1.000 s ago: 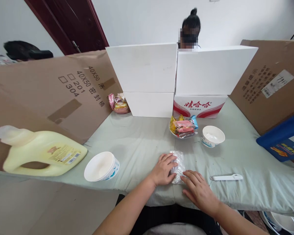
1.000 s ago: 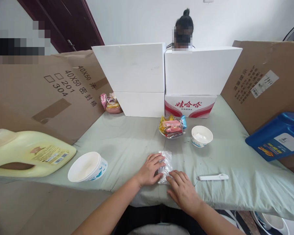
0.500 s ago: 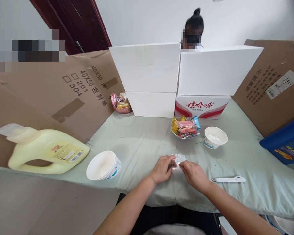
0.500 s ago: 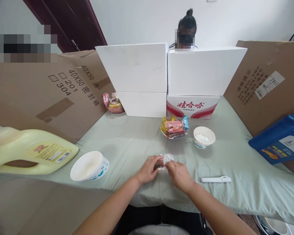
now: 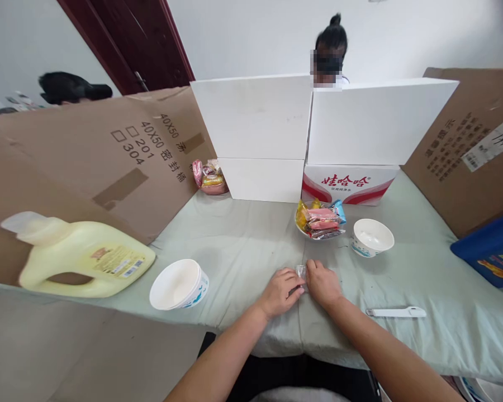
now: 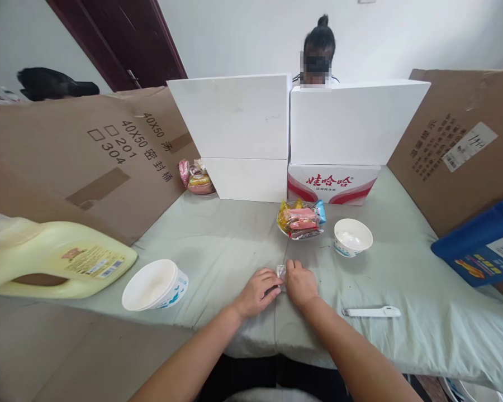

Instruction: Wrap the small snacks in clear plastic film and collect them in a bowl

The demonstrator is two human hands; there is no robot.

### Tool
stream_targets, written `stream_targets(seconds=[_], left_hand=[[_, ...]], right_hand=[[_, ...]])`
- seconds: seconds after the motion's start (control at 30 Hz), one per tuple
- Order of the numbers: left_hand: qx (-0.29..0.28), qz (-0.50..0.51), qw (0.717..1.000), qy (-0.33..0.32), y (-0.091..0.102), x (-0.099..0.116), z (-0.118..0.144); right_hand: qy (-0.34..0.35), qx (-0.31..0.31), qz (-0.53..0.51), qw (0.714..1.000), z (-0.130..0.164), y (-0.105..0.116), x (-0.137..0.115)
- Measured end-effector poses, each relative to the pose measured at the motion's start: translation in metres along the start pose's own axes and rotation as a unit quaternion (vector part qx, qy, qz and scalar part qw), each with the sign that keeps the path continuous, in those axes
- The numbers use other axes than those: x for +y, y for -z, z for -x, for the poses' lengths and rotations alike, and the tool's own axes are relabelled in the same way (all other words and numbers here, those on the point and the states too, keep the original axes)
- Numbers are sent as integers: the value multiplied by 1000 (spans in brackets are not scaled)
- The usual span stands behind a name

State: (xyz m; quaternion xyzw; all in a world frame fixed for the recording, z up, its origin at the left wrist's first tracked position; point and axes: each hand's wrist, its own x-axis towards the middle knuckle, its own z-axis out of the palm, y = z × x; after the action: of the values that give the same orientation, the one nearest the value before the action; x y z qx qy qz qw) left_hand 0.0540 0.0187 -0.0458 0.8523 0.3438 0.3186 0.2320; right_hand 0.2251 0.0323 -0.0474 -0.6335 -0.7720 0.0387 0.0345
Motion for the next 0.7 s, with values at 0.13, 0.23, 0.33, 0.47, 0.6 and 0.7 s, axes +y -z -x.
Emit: stream_targets(seconds=[0.13, 0.23, 0.33, 0.47, 0.6, 0.7], left_hand=[[44, -88, 994, 39, -6, 0, 0], [61, -112, 990, 64, -9, -1, 1], [62, -103, 990, 69, -8, -1, -1], [69, -77, 992, 68, -8, 0, -2], [102, -54, 991, 73, -10, 0, 3], [169, -22, 980, 102, -11, -5, 8]], right_hand=[[-1, 18, 6, 1000, -1, 0, 0], [-7, 44, 5, 999, -5, 8, 10], [-7, 86, 5, 996, -5, 20, 24], [99, 108, -10, 989, 7, 19, 24], [232, 64, -31, 970, 23, -3, 8], [210, -5, -43, 977, 25, -11, 2]])
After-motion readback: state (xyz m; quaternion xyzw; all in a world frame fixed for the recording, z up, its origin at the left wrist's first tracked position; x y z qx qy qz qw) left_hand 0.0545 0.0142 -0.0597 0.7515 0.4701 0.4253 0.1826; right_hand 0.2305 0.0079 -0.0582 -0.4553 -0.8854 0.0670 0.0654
